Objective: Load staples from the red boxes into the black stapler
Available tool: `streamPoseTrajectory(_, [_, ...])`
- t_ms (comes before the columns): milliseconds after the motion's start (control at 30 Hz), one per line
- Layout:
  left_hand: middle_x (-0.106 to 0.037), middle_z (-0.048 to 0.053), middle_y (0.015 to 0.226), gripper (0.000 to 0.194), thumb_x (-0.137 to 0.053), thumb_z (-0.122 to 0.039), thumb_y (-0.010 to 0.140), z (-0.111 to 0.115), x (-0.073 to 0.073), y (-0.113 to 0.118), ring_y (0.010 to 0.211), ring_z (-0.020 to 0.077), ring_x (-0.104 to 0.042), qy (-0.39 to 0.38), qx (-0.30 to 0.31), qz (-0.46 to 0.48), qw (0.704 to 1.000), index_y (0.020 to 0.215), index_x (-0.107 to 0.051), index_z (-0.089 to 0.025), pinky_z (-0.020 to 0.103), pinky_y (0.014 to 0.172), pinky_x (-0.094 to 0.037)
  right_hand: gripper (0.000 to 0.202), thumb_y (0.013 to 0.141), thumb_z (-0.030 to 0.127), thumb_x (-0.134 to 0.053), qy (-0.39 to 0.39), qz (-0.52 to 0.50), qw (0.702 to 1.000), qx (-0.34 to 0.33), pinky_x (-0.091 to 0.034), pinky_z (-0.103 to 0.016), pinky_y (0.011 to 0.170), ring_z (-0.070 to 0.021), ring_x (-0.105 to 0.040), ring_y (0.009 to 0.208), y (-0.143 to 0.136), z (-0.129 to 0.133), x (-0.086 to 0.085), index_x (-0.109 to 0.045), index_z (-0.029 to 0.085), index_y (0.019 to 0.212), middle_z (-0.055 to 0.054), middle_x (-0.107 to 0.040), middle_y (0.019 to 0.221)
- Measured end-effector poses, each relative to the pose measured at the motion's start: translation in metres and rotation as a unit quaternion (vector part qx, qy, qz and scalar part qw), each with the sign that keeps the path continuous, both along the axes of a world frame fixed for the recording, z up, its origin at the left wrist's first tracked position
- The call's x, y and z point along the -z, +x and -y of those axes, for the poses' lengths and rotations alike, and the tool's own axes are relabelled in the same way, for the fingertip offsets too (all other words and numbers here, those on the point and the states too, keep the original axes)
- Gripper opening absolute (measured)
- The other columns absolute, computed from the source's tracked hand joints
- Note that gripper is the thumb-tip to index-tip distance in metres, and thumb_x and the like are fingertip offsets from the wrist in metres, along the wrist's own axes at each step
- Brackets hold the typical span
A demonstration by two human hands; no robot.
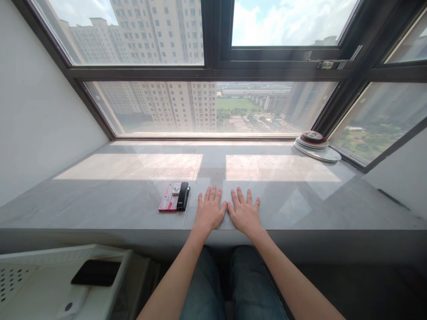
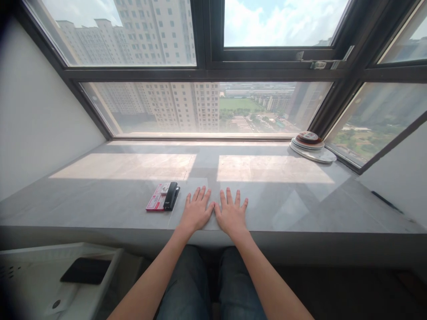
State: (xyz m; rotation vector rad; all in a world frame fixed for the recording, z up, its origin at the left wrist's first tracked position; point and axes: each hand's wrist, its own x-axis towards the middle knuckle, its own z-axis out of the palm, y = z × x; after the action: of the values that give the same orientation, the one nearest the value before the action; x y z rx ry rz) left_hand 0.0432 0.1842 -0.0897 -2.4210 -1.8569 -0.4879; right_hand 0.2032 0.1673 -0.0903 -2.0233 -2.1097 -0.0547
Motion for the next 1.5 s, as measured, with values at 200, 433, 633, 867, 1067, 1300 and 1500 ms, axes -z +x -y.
streamPoseTrajectory(200, [-0.022, 0.002, 0.167, 0.059, -0.03, -0.053, 0.104, -0.002, 0.002, 0.001, 0.154, 0.0256, -0.016, 0.011, -0.002, 0.001, 1.0, 0.159, -0.032, -0.032, 0.053, 0.124, -0.013, 0.066, 0.104, 0.06, -0.027, -0.023, 0.003, 1.0, -0.002, 0.001, -0.069, 0.116, -0.0403, 0.005, 0.152, 0.0, -0.003, -0.004, -0.021, 0.031, 0.163, -0.003, -0.005, 0.169])
streamPoseTrajectory(433, [-0.02, 0.001, 0.167, 0.059, -0.027, -0.054, 0.104, -0.003, 0.003, 0.002, 0.155, 0.025, -0.014, 0.013, -0.003, -0.01, 1.0, 0.159, -0.031, -0.032, 0.052, 0.125, -0.013, 0.066, 0.104, 0.061, -0.026, -0.031, 0.001, 1.0, -0.005, 0.0, -0.066, 0.117, -0.0392, 0.005, 0.153, 0.004, -0.004, -0.007, -0.021, 0.032, 0.163, -0.001, -0.006, 0.169])
streamPoseTrajectory(633, [-0.02, 0.002, 0.168, 0.059, -0.028, -0.053, 0.104, 0.0, 0.003, 0.003, 0.155, 0.0258, -0.014, 0.006, -0.008, -0.017, 1.0, 0.159, -0.031, -0.032, 0.053, 0.125, -0.012, 0.066, 0.104, 0.062, -0.027, -0.018, -0.005, 1.0, -0.009, -0.001, -0.065, 0.118, -0.0388, 0.003, 0.153, 0.006, -0.002, -0.005, -0.023, 0.032, 0.163, -0.001, -0.008, 0.169])
streamPoseTrajectory(867, [-0.024, 0.003, 0.166, 0.057, -0.031, -0.049, 0.104, 0.005, -0.001, 0.004, 0.154, 0.0276, -0.016, 0.013, -0.006, 0.003, 1.0, 0.158, -0.034, -0.032, 0.055, 0.124, -0.013, 0.064, 0.104, 0.058, -0.032, 0.003, -0.014, 1.0, -0.016, -0.001, -0.066, 0.117, -0.0398, 0.0, 0.153, 0.006, -0.002, -0.004, -0.026, 0.031, 0.162, -0.004, -0.011, 0.169])
streamPoseTrajectory(1067, [-0.024, 0.004, 0.166, 0.056, -0.033, -0.047, 0.103, 0.008, -0.003, 0.003, 0.154, 0.0272, -0.018, 0.014, -0.004, 0.005, 1.0, 0.157, -0.035, -0.031, 0.054, 0.124, -0.013, 0.065, 0.104, 0.058, -0.034, 0.006, -0.011, 1.0, -0.018, -0.001, -0.067, 0.117, -0.0405, 0.001, 0.153, 0.005, -0.001, -0.005, -0.027, 0.03, 0.162, -0.005, -0.011, 0.169])
streamPoseTrajectory(1300, [-0.024, 0.005, 0.166, 0.056, -0.033, -0.046, 0.104, 0.009, -0.002, 0.004, 0.154, 0.0278, -0.019, 0.02, -0.006, -0.001, 1.0, 0.157, -0.035, -0.03, 0.055, 0.124, -0.013, 0.066, 0.103, 0.059, -0.035, 0.004, -0.014, 1.0, -0.013, 0.001, -0.067, 0.116, -0.0406, 0.001, 0.152, 0.004, -0.002, -0.004, -0.027, 0.03, 0.162, -0.005, -0.01, 0.169])
streamPoseTrajectory(1500, [-0.022, 0.007, 0.167, 0.056, -0.033, -0.046, 0.104, 0.009, 0.001, 0.002, 0.154, 0.0306, -0.018, 0.024, 0.003, -0.014, 1.0, 0.157, -0.036, -0.028, 0.058, 0.123, -0.014, 0.061, 0.101, 0.055, -0.042, 0.017, -0.046, 0.999, -0.008, -0.002, -0.066, 0.116, -0.0416, -0.01, 0.15, 0.003, -0.001, -0.008, -0.038, 0.029, 0.157, -0.006, -0.025, 0.165])
